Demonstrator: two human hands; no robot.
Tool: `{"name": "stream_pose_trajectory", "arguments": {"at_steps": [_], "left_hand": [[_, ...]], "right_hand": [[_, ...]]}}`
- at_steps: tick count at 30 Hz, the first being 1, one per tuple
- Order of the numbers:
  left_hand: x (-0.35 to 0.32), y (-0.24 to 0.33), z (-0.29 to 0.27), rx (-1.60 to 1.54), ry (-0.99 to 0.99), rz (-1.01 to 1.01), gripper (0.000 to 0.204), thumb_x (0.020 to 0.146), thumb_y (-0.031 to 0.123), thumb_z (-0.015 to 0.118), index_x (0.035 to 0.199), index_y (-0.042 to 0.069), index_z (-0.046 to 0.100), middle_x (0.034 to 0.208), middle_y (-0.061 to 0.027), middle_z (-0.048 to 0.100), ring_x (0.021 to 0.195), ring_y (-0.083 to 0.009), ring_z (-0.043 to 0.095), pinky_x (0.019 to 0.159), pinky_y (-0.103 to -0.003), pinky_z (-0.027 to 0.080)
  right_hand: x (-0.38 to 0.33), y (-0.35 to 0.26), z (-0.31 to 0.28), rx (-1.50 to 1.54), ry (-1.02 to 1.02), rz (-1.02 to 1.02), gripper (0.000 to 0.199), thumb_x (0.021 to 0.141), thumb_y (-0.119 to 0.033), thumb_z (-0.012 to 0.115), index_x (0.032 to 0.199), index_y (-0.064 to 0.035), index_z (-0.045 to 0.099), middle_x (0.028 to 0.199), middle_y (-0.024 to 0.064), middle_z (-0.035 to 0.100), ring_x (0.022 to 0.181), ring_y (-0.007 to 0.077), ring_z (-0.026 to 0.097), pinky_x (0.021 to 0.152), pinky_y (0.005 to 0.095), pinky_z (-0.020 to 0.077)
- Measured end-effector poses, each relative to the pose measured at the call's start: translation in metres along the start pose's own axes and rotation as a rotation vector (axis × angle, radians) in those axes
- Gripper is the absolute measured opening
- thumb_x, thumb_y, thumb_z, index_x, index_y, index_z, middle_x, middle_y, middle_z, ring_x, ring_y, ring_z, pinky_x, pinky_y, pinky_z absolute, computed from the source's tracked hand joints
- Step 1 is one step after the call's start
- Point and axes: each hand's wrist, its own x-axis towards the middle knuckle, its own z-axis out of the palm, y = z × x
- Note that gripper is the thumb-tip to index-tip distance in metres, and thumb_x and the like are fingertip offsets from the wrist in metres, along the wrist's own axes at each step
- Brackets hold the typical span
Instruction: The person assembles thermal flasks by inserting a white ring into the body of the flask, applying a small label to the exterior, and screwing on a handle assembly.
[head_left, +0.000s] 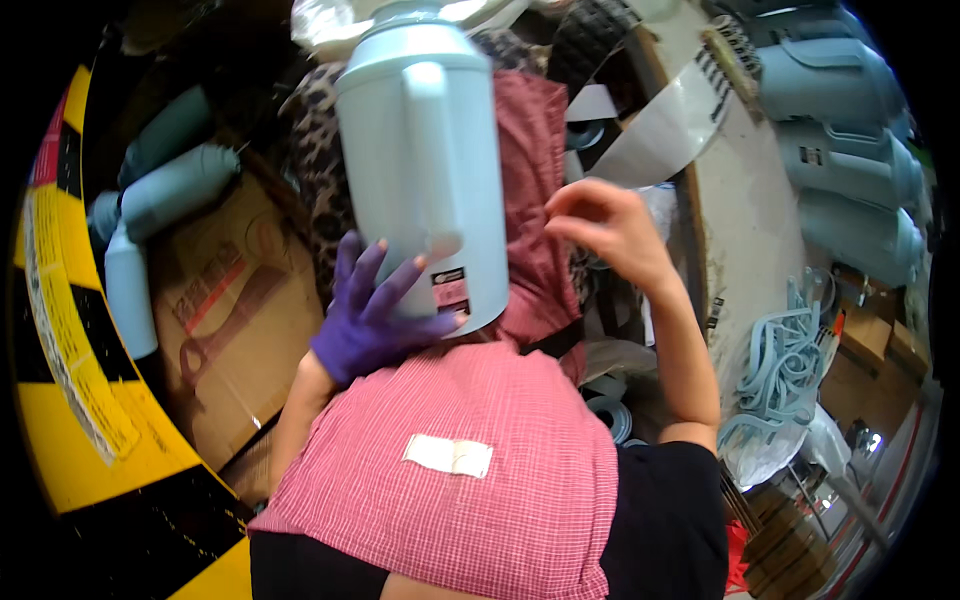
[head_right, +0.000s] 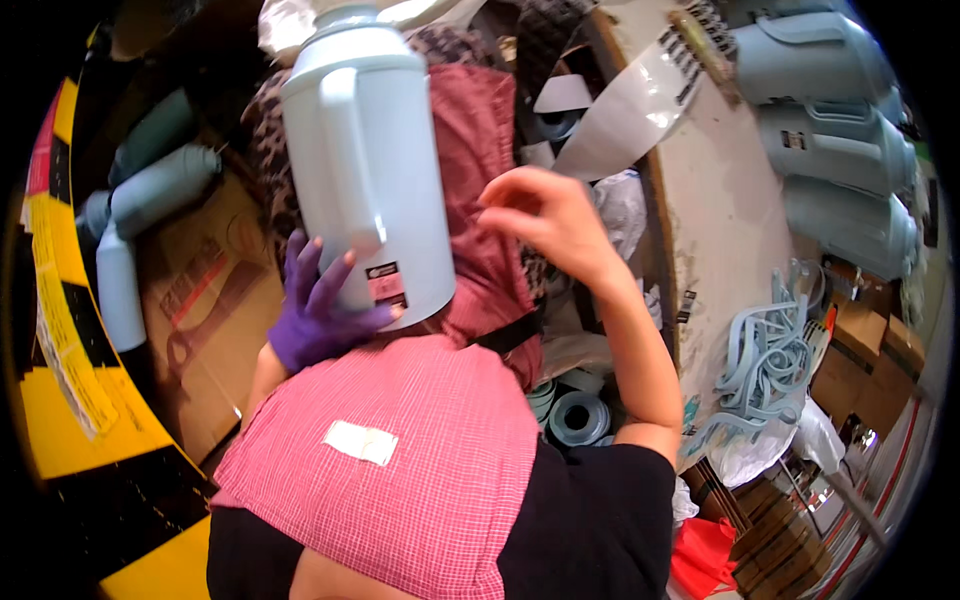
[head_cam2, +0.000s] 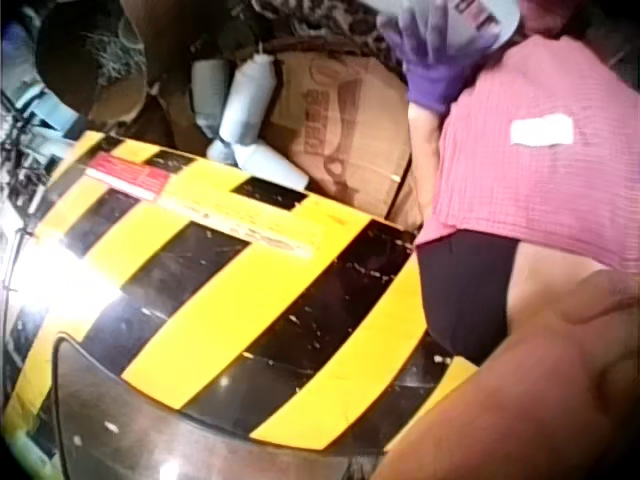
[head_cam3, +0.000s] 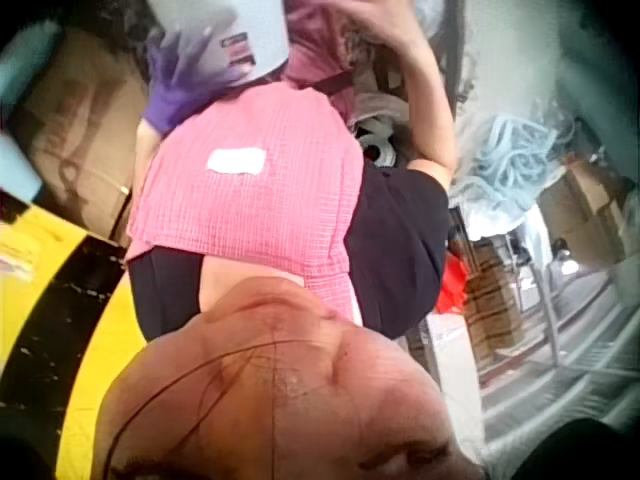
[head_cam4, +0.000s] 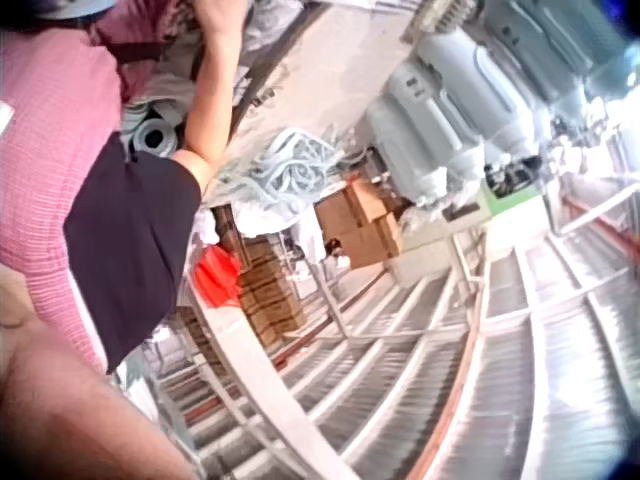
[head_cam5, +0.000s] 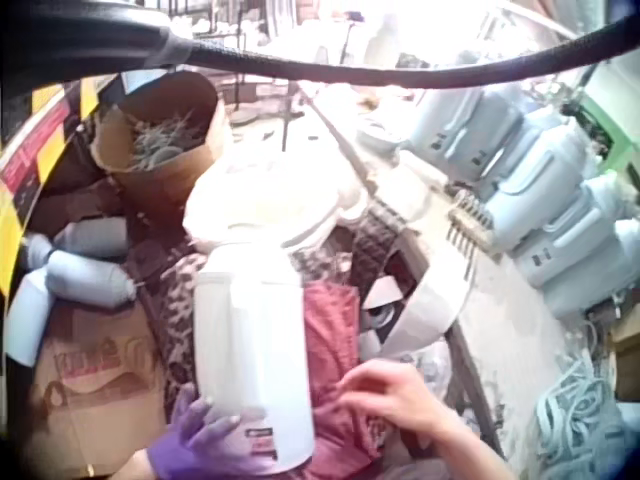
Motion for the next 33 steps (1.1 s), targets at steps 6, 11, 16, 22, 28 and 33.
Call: {"name": "stream_pose_trajectory", "arguments": {"at_steps": [6,11,16,22,28,33], "left_hand": [[0.075,-0.108,-0.013,-0.284,0.502,-0.394,0.030,0.102,0.007,0.053,0.130,0.002,0.061,0.125,-0.0122,0.066,0.118,-0.0242,0.061,0.106,-0.035,0.045],[0.137,-0.245,0.034,-0.792,0.046,-0.501,0.038,0.108,0.012,0.044,0.141,-0.003,0.052,0.148,-0.0138,0.052,0.136,-0.0222,0.047,0.116,-0.032,0.032],[0.158,-0.230,-0.016,-0.911,-0.119,-0.507,0.023,0.101,0.012,0.055,0.117,-0.003,0.063,0.135,-0.0149,0.059,0.124,-0.0240,0.054,0.108,-0.034,0.040],[0.184,-0.179,-0.108,-1.097,-0.321,-0.358,0.034,0.092,0.016,0.062,0.118,-0.006,0.063,0.112,-0.0073,0.062,0.102,-0.0141,0.057,0.102,-0.034,0.039],[0.179,-0.185,-0.077,-0.658,-0.226,-0.449,0.031,0.101,0.018,0.060,0.123,-0.004,0.063,0.105,-0.0049,0.067,0.097,-0.0106,0.060,0.089,-0.027,0.049],[0.208,-0.190,0.000,-0.598,0.040,-0.505,0.032,0.104,0.022,0.056,0.125,0.000,0.065,0.112,-0.0123,0.070,0.099,-0.0147,0.062,0.087,-0.030,0.050]], "right_hand": [[0.018,0.056,-0.188,-0.632,0.988,-0.379,0.020,0.095,-0.018,0.069,0.112,-0.0100,0.075,0.113,0.0027,0.070,0.105,0.0158,0.060,0.092,0.0289,0.0454],[0.054,0.115,-0.260,-0.697,0.932,-0.376,0.027,0.088,-0.023,0.077,0.113,-0.0140,0.077,0.112,0.0037,0.069,0.110,0.0211,0.059,0.100,0.0333,0.0430],[0.063,0.122,-0.274,-0.701,0.938,-0.256,0.027,0.084,-0.023,0.080,0.109,-0.0128,0.078,0.104,0.0036,0.069,0.102,0.0197,0.061,0.098,0.0321,0.0458],[0.064,0.113,-0.257,-0.505,1.096,-0.144,0.021,0.081,-0.020,0.082,0.098,-0.0077,0.080,0.092,0.0069,0.078,0.082,0.0142,0.072,0.077,0.0276,0.0537],[0.040,0.075,-0.201,-0.718,1.150,-0.427,0.007,0.083,-0.009,0.078,0.089,-0.0049,0.077,0.102,0.0062,0.076,0.094,0.0211,0.070,0.086,0.0317,0.0525],[0.009,0.014,-0.098,-0.298,0.871,-0.354,0.007,0.083,-0.004,0.079,0.088,-0.0013,0.075,0.113,0.0062,0.065,0.108,0.0181,0.060,0.095,0.0308,0.0452]]}}
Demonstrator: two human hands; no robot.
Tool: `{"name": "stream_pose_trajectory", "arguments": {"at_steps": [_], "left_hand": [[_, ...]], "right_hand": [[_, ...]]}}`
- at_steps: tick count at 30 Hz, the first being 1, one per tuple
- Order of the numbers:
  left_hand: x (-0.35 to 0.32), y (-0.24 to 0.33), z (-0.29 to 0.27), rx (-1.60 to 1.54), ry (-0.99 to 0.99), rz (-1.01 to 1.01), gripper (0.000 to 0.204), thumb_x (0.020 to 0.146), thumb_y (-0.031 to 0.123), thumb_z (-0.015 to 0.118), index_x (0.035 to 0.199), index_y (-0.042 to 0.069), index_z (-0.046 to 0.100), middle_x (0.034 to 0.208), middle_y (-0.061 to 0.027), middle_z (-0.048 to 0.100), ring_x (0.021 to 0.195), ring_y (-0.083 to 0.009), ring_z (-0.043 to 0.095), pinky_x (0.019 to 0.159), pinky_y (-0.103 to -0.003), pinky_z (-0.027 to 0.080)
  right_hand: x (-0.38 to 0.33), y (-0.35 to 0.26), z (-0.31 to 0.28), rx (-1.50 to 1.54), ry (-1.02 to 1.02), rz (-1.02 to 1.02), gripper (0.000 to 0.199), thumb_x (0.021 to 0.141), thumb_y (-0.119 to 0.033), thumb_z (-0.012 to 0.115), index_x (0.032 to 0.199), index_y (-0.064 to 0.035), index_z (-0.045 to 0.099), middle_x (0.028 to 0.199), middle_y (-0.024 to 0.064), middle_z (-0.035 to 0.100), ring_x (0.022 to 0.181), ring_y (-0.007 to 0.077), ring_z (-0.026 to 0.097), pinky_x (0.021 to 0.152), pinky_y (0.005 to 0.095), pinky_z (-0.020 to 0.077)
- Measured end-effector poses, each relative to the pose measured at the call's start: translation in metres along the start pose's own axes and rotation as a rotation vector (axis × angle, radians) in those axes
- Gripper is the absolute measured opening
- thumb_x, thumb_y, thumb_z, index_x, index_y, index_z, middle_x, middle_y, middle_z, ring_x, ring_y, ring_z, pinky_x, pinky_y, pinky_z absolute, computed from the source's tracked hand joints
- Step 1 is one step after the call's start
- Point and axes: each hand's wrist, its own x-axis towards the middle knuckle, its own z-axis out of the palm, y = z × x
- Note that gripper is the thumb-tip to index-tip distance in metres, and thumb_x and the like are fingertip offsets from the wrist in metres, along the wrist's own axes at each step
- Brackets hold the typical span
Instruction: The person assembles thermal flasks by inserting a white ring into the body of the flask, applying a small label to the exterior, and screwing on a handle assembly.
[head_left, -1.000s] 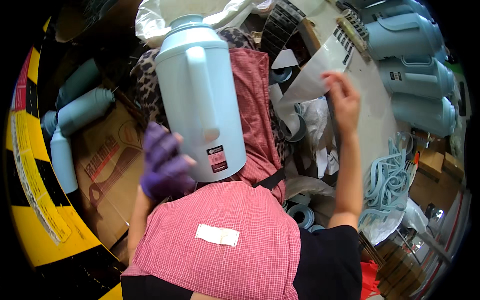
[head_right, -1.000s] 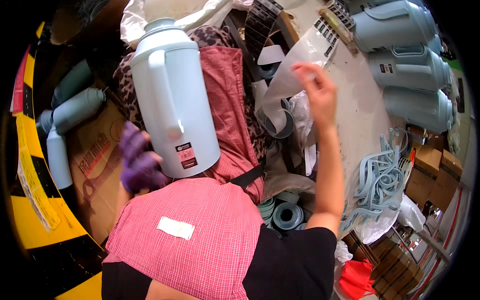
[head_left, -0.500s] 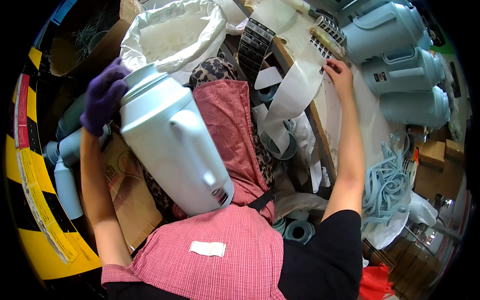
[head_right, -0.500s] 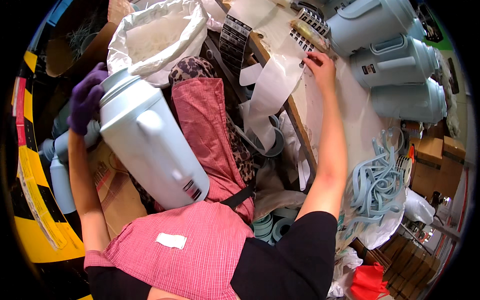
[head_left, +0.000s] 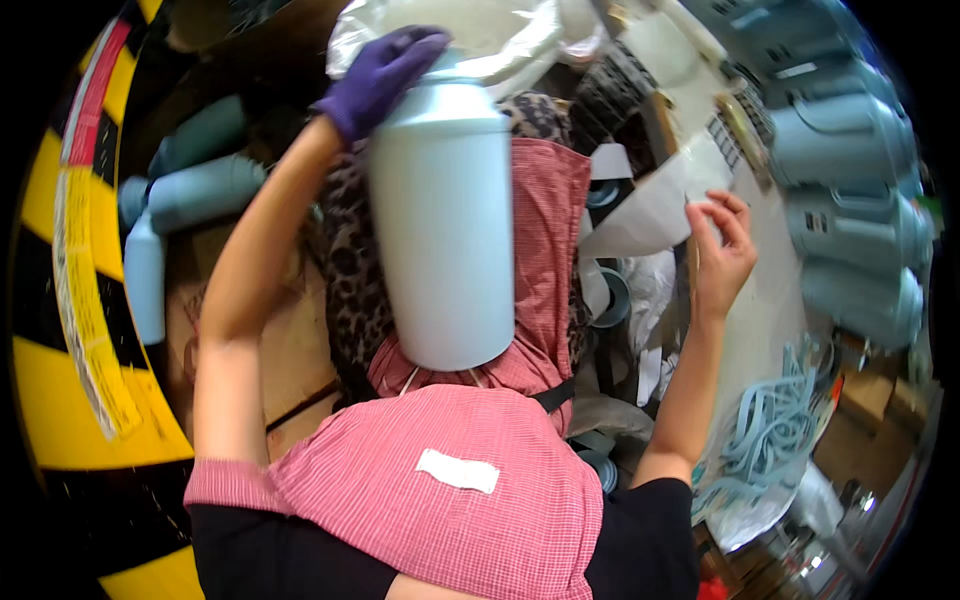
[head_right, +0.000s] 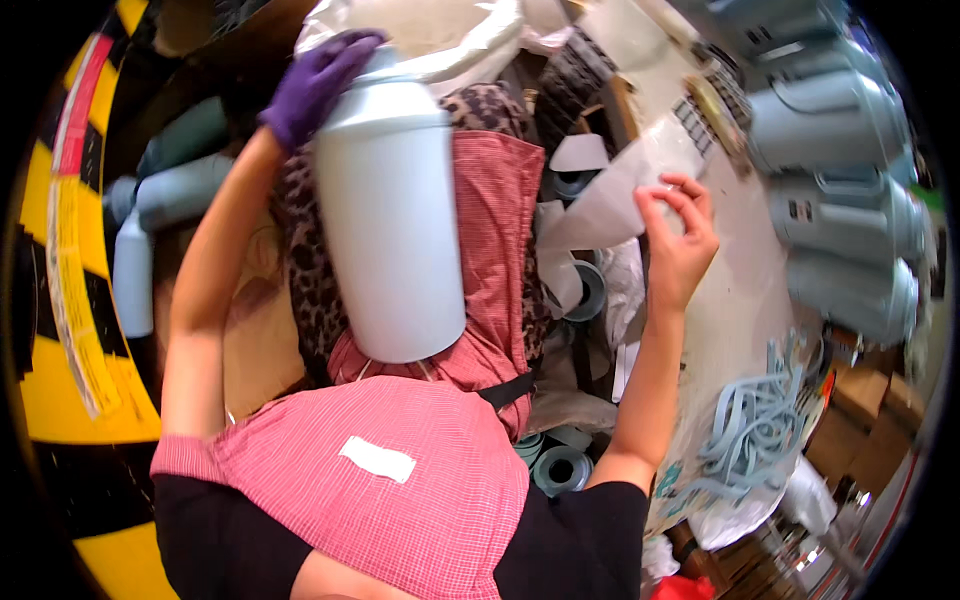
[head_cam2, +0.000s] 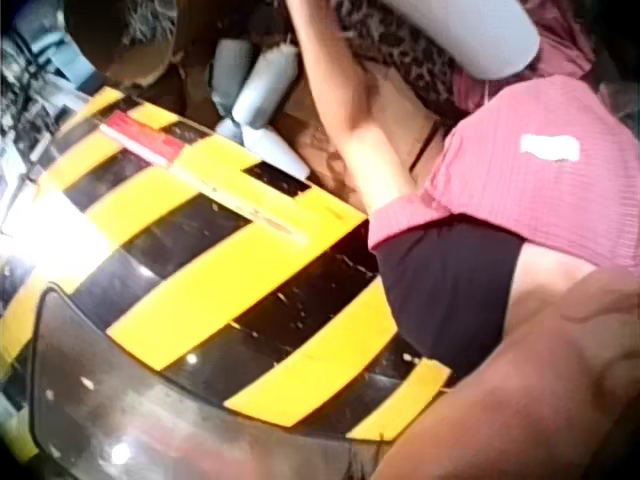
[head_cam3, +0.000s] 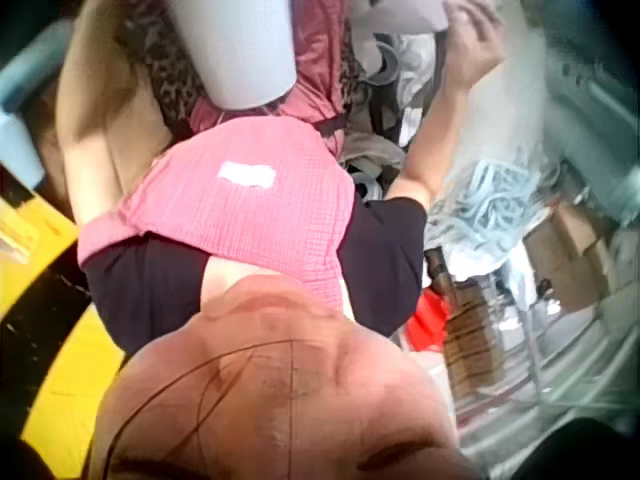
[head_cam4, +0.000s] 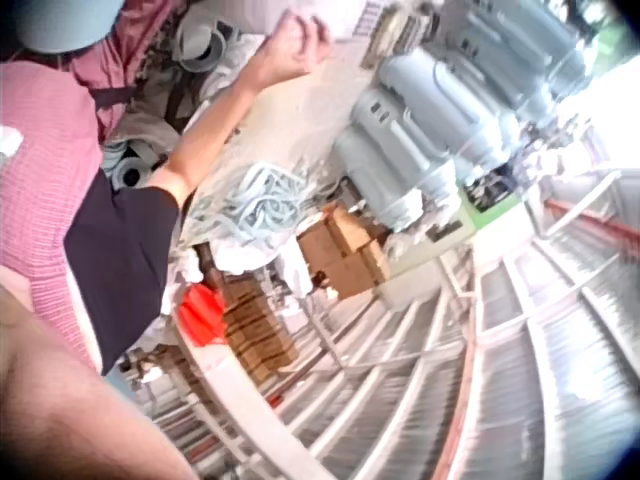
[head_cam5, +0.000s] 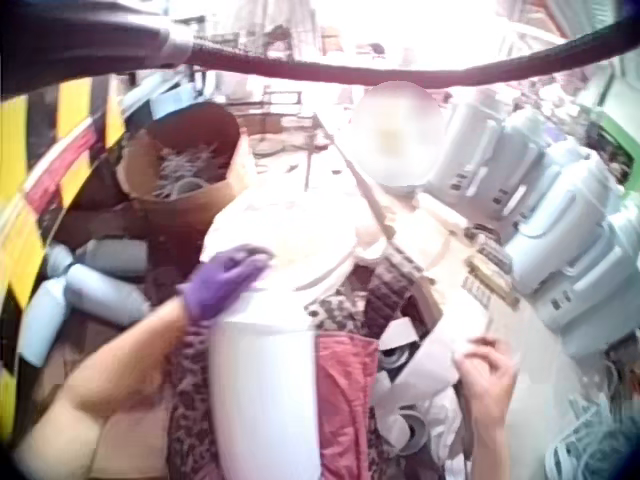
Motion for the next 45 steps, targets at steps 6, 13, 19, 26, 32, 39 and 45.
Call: {"name": "stream_pose_trajectory", "arguments": {"at_steps": [6,13,19,26,32,39,45], "left_hand": [[-0.066,0.011,0.019,-0.252,0.600,0.074,0.025,0.103,0.020,0.056,0.106,-0.002,0.067,0.098,-0.0098,0.069,0.090,-0.0168,0.065,0.084,-0.031,0.051],[-0.118,0.058,0.024,-0.015,0.270,0.203,0.041,0.102,0.038,0.048,0.108,0.006,0.072,0.131,-0.0174,0.058,0.123,-0.0314,0.049,0.107,-0.043,0.036],[-0.116,0.055,0.014,-0.023,0.061,0.118,0.055,0.104,0.051,0.038,0.107,0.005,0.069,0.144,-0.0195,0.049,0.137,-0.0322,0.039,0.115,-0.043,0.026],[-0.112,0.056,0.013,0.020,0.137,0.091,0.046,0.100,0.047,0.048,0.104,0.007,0.072,0.148,-0.0197,0.048,0.139,-0.0321,0.037,0.117,-0.045,0.023],[-0.107,0.059,0.008,0.016,0.073,0.269,0.021,0.083,0.027,0.071,0.098,0.012,0.073,0.146,-0.0166,0.052,0.140,-0.0352,0.038,0.118,-0.047,0.023],[-0.107,0.078,-0.001,0.385,0.104,0.222,0.023,0.076,0.029,0.082,0.079,0.012,0.067,0.126,-0.0094,0.063,0.125,-0.0362,0.051,0.107,-0.049,0.035],[-0.086,0.060,-0.003,0.241,0.138,0.114,0.019,0.085,0.020,0.073,0.079,0.005,0.063,0.131,-0.0138,0.060,0.125,-0.0304,0.050,0.109,-0.042,0.036]], "right_hand": [[-0.027,-0.090,0.082,0.695,-0.466,0.254,0.007,0.082,0.003,0.076,0.088,0.0014,0.074,0.113,0.0063,0.059,0.106,0.0152,0.057,0.094,0.0285,0.0445],[-0.009,-0.120,0.134,0.845,-0.810,0.151,0.011,0.084,-0.005,0.079,0.089,0.0031,0.073,0.111,0.0079,0.060,0.107,0.0156,0.059,0.094,0.0293,0.0456],[-0.008,-0.120,0.142,0.773,-0.854,0.241,0.013,0.086,-0.008,0.079,0.093,0.0012,0.072,0.111,0.0060,0.060,0.098,0.0130,0.059,0.089,0.0272,0.0475],[-0.006,-0.119,0.141,0.868,-0.799,0.304,0.010,0.088,-0.006,0.075,0.092,0.0018,0.069,0.111,0.0079,0.064,0.104,0.0144,0.060,0.092,0.0291,0.0469],[-0.008,-0.121,0.139,0.920,-0.849,0.361,0.011,0.090,-0.008,0.074,0.093,0.0006,0.068,0.114,0.0096,0.068,0.100,0.0116,0.059,0.090,0.0280,0.0466],[-0.008,-0.120,0.137,0.602,-0.660,0.051,0.013,0.081,-0.006,0.081,0.088,0.0009,0.072,0.111,0.0044,0.050,0.095,0.0122,0.052,0.086,0.0230,0.0419],[0.002,-0.112,0.143,0.583,-0.572,0.316,0.018,0.084,-0.012,0.081,0.089,0.0026,0.073,0.105,0.0030,0.052,0.100,0.0131,0.053,0.087,0.0247,0.0432]]}}
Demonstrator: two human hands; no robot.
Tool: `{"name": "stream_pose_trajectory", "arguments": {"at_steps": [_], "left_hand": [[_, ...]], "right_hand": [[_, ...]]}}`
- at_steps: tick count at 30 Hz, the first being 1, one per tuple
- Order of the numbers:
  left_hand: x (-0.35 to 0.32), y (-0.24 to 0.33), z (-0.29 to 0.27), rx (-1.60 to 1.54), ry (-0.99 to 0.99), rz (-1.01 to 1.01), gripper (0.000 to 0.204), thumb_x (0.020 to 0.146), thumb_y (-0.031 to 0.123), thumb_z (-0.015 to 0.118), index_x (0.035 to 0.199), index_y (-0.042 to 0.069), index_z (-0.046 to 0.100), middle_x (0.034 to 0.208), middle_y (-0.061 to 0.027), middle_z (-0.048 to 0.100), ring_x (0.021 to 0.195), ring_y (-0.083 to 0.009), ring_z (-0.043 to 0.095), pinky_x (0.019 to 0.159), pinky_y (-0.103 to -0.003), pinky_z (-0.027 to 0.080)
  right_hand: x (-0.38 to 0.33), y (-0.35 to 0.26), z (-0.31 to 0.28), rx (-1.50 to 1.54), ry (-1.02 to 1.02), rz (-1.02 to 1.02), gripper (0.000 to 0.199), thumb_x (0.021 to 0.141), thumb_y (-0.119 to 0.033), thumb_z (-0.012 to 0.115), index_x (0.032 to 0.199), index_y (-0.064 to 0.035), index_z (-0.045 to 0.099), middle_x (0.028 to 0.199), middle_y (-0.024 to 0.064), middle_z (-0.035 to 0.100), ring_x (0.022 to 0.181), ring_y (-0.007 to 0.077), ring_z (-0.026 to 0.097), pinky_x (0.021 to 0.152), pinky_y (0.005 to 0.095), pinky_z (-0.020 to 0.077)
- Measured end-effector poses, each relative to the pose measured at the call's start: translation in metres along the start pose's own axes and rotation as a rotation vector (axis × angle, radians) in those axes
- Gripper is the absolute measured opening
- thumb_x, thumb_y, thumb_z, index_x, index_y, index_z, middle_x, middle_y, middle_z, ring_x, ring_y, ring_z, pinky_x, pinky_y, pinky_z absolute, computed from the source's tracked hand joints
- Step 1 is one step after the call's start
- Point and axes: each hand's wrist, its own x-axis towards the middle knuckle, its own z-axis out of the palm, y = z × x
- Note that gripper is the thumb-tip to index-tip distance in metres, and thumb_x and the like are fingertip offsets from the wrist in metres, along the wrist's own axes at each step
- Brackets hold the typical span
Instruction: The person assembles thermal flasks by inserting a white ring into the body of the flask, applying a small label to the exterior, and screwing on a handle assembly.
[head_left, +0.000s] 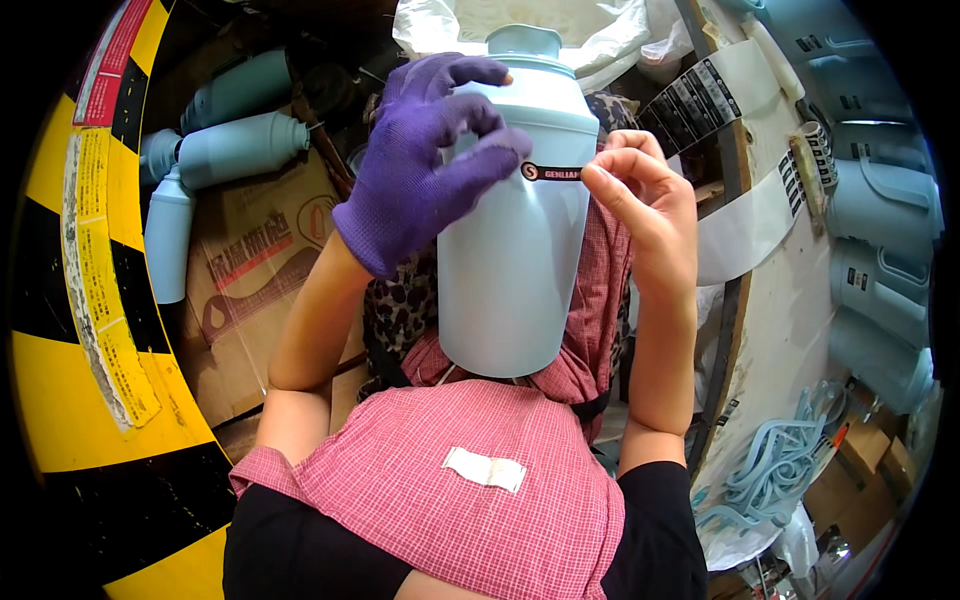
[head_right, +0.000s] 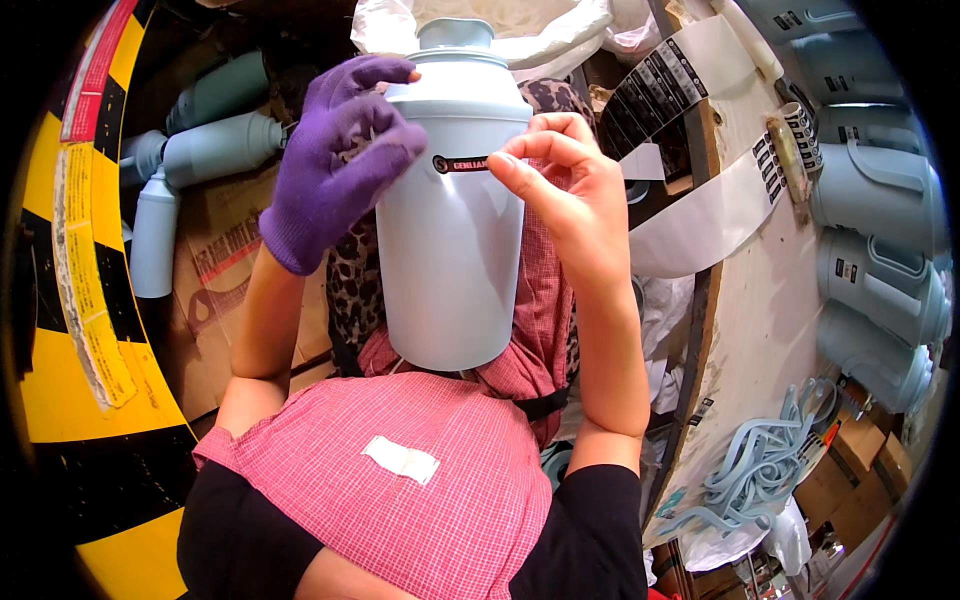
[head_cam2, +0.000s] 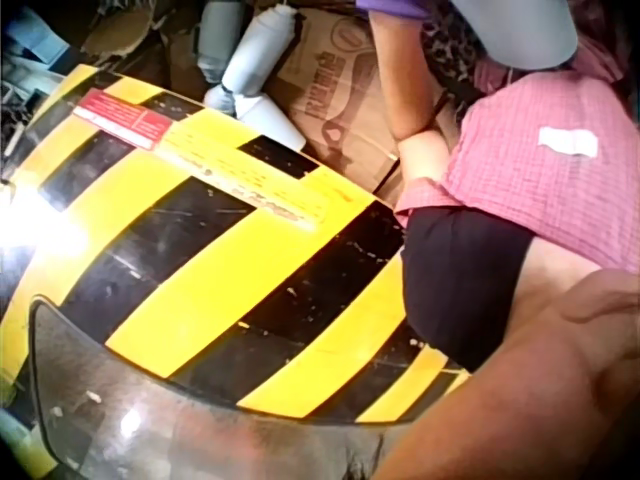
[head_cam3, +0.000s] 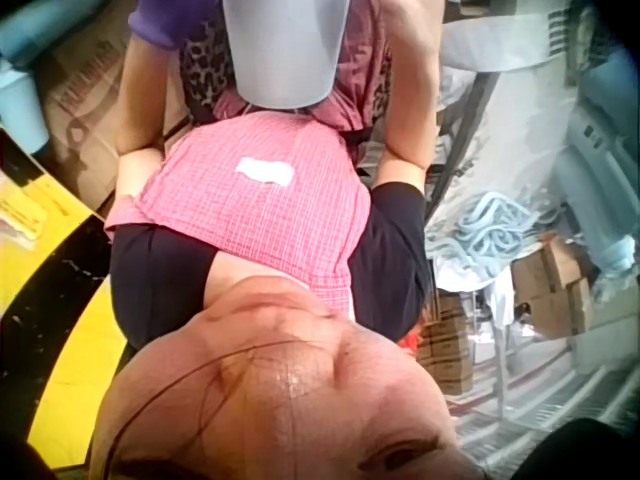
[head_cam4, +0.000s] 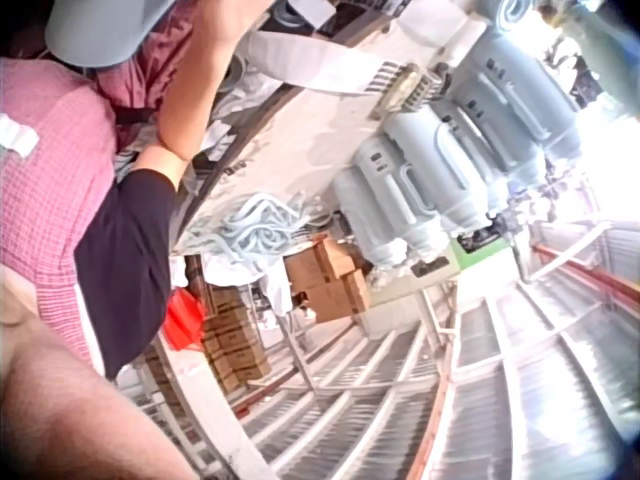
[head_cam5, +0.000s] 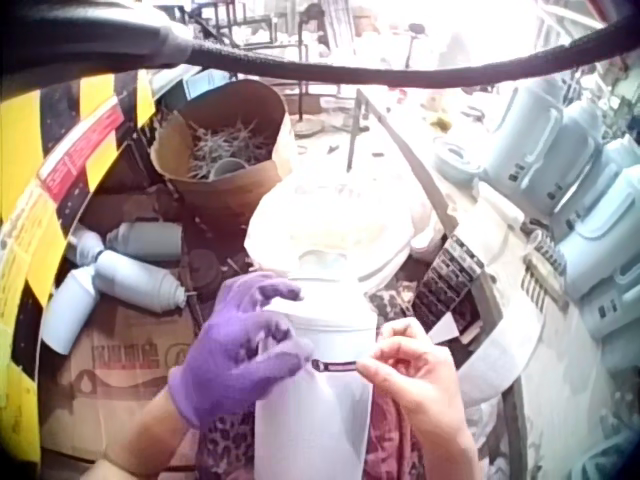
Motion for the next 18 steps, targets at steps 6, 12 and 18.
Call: {"name": "stream_pose_trajectory", "arguments": {"at_steps": [6,12,18], "left_hand": [[-0.007,-0.009,0.017,0.051,0.062,0.057,0.023,0.085,0.032,0.074,0.092,0.010,0.075,0.140,-0.0163,0.056,0.136,-0.0390,0.037,0.116,-0.048,0.021],[-0.008,-0.005,0.024,0.254,0.102,-0.036,0.026,0.079,0.036,0.076,0.072,0.011,0.070,0.130,-0.0075,0.060,0.136,-0.0373,0.036,0.115,-0.052,0.021],[-0.007,0.000,0.025,0.492,0.085,0.018,0.026,0.080,0.038,0.073,0.069,0.015,0.068,0.124,-0.0039,0.057,0.135,-0.0346,0.035,0.114,-0.061,0.017]], "right_hand": [[0.003,0.009,0.002,0.212,-0.049,-0.047,0.019,0.083,-0.012,0.082,0.090,0.0033,0.073,0.106,0.0037,0.051,0.101,0.0127,0.051,0.087,0.0237,0.0425],[0.007,0.018,0.009,0.016,0.060,-0.060,0.018,0.080,-0.012,0.084,0.085,0.0020,0.074,0.100,0.0022,0.052,0.098,0.0123,0.052,0.088,0.0236,0.0407],[0.011,0.024,0.014,-0.120,0.153,-0.139,0.020,0.077,-0.014,0.085,0.083,0.0013,0.075,0.097,0.0032,0.053,0.095,0.0146,0.053,0.088,0.0268,0.0416]]}}
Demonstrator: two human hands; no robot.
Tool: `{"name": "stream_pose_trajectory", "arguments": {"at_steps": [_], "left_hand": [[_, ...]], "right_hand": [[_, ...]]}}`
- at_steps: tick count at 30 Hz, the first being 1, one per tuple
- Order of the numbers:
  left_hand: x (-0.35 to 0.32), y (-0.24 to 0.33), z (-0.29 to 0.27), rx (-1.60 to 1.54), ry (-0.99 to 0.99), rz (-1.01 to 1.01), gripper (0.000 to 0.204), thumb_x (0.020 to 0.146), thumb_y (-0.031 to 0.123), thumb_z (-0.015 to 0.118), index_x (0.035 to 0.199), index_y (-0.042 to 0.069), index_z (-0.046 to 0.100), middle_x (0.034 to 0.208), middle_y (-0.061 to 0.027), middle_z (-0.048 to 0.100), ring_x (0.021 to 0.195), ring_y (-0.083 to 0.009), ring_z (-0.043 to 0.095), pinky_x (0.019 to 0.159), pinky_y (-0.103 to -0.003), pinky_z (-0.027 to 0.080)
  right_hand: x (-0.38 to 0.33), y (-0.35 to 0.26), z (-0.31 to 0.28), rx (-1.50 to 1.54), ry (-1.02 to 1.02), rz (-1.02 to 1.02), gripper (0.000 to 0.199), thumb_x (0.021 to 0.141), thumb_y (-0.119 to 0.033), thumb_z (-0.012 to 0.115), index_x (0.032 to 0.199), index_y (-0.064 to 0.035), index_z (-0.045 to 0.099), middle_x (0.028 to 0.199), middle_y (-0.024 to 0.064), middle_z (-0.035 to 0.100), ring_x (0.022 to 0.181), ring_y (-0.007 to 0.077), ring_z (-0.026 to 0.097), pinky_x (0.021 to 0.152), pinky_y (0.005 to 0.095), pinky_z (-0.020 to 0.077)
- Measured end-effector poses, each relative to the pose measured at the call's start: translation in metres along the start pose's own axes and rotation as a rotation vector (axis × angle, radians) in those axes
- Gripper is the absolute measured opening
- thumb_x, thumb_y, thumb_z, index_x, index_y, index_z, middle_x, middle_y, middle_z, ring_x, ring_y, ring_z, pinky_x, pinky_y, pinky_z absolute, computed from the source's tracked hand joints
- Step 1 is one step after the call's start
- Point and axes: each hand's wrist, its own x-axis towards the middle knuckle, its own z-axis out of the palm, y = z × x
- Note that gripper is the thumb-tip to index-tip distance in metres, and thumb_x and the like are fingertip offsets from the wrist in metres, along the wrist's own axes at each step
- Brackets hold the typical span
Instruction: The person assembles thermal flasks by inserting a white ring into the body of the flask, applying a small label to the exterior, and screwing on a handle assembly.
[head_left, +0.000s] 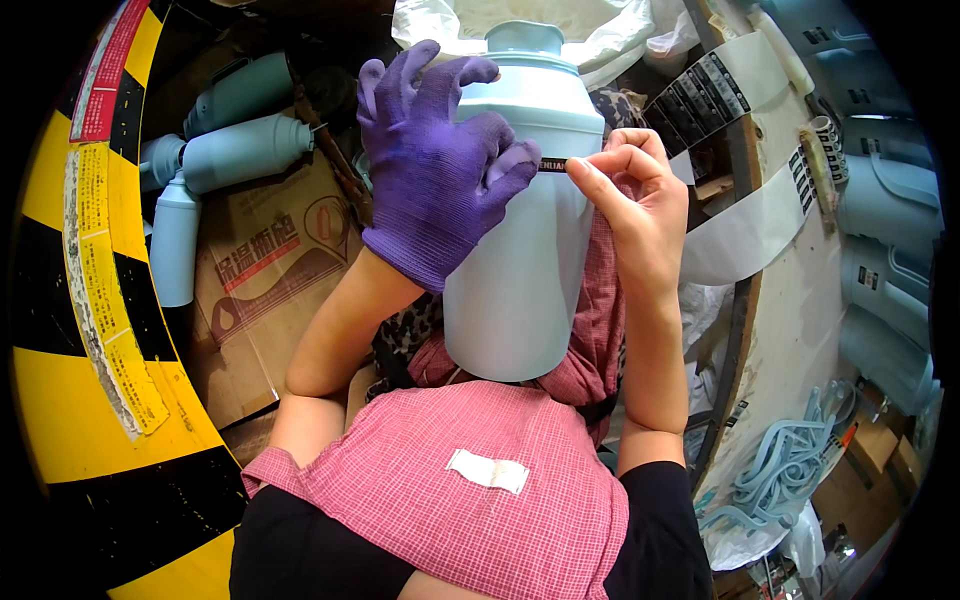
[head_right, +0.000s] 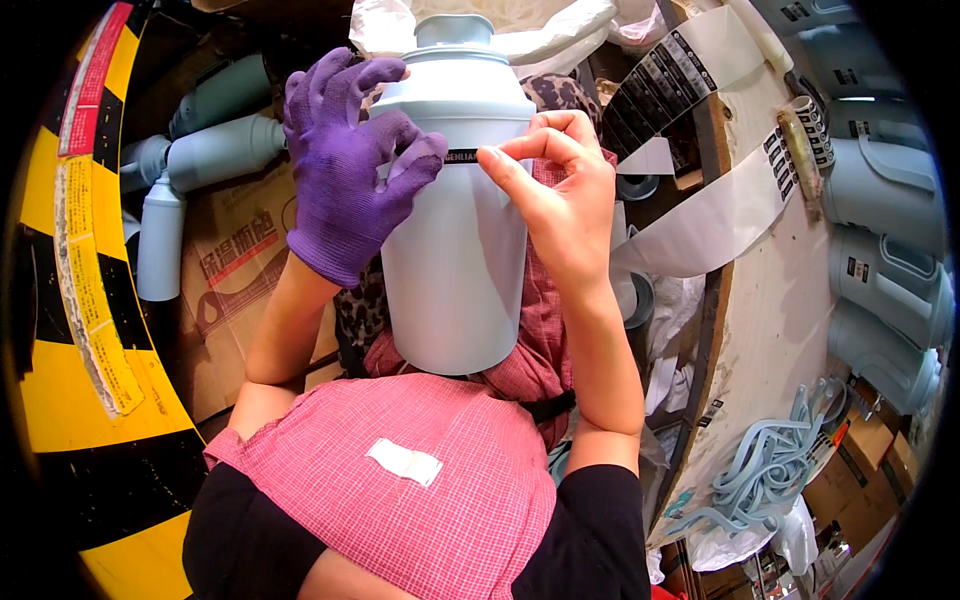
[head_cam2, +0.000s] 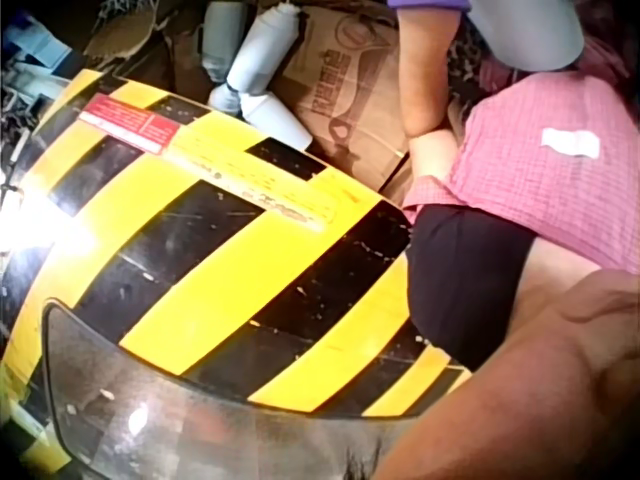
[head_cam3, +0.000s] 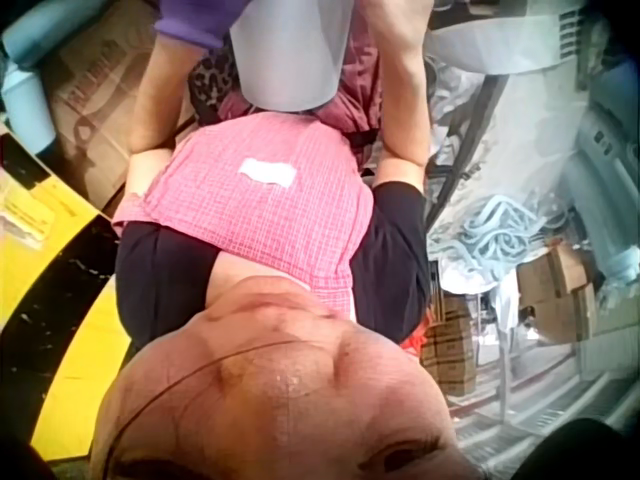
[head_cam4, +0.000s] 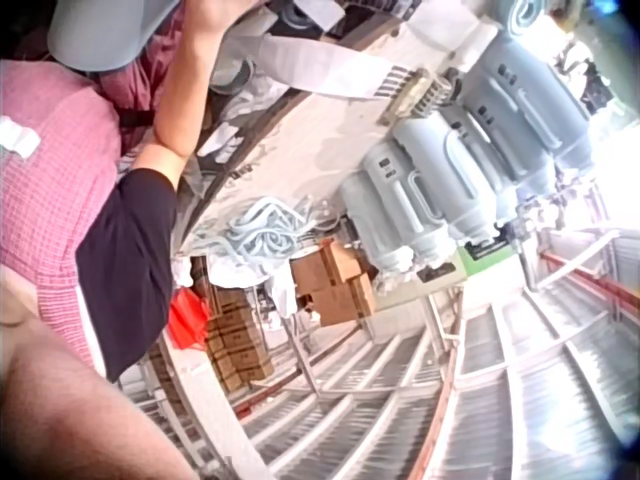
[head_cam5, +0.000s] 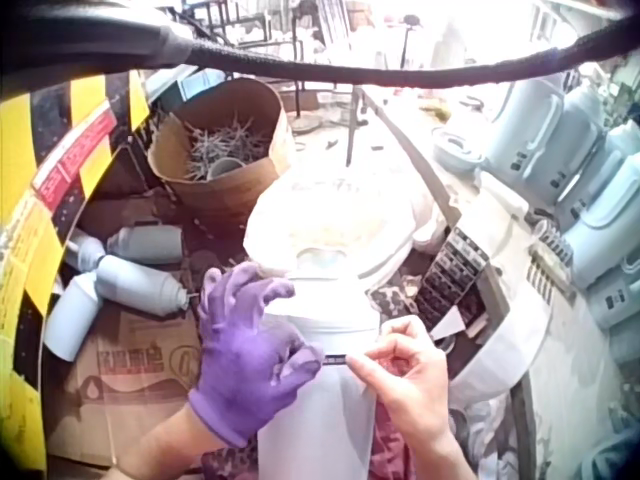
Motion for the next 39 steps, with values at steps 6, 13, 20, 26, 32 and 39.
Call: {"name": "stream_pose_trajectory", "arguments": {"at_steps": [6,13,20,26,32,39], "left_hand": [[0.000,0.003,0.002,0.072,0.012,0.000,0.029,0.079,0.042,0.074,0.069,0.016,0.069,0.122,-0.0031,0.057,0.135,-0.0350,0.035,0.113,-0.063,0.019],[-0.011,-0.025,-0.006,0.228,-0.114,-0.055,0.040,0.089,0.049,0.067,0.072,0.012,0.063,0.100,-0.0059,0.061,0.110,-0.0284,0.055,0.106,-0.058,0.033],[0.001,-0.037,0.018,-0.354,0.039,-0.076,0.075,0.087,0.046,0.076,0.143,0.004,0.048,0.143,-0.0255,0.049,0.127,-0.0406,0.054,0.110,-0.045,0.040],[0.061,-0.042,0.021,-0.629,-0.202,-0.163,0.041,0.105,0.025,0.053,0.139,0.003,0.055,0.137,-0.0181,0.057,0.128,-0.0270,0.053,0.108,-0.039,0.041],[0.107,-0.057,-0.025,-0.197,-0.273,1.169,0.040,0.103,0.017,0.049,0.139,0.000,0.054,0.134,-0.0260,0.062,0.116,-0.0443,0.063,0.100,-0.047,0.050],[0.069,-0.046,-0.070,-0.577,-0.760,0.188,0.063,0.098,0.043,0.055,0.142,-0.002,0.050,0.146,-0.0190,0.051,0.137,-0.0323,0.047,0.115,-0.045,0.035]], "right_hand": [[-0.002,0.006,0.001,-0.059,0.008,-0.030,0.019,0.077,-0.015,0.085,0.084,0.0009,0.076,0.095,0.0033,0.053,0.094,0.0155,0.054,0.087,0.0274,0.0430],[0.005,0.026,-0.005,0.187,-0.044,0.186,0.038,0.078,-0.014,0.087,0.098,-0.0031,0.057,0.098,0.0006,0.056,0.083,0.0068,0.054,0.073,0.0209,0.0441],[0.000,0.046,0.008,0.323,-0.173,0.019,0.080,0.081,-0.030,0.083,0.146,-0.0010,0.045,0.143,0.0167,0.050,0.137,0.0289,0.044,0.113,0.0382,0.0371],[-0.056,0.039,-0.008,0.151,-0.050,-0.171,0.050,0.090,-0.010,0.066,0.140,-0.0116,0.059,0.155,0.0146,0.044,0.147,0.0299,0.036,0.121,0.0416,0.0285],[-0.218,0.022,-0.109,-0.072,0.285,-0.137,0.023,0.095,-0.015,0.066,0.116,-0.0071,0.073,0.115,0.0131,0.073,0.105,0.0239,0.069,0.093,0.0338,0.0537],[-0.565,0.142,-0.235,-1.093,0.792,1.024,0.028,0.094,-0.025,0.064,0.115,-0.0079,0.071,0.121,0.0183,0.066,0.111,0.0381,0.062,0.095,0.0470,0.0485]]}}
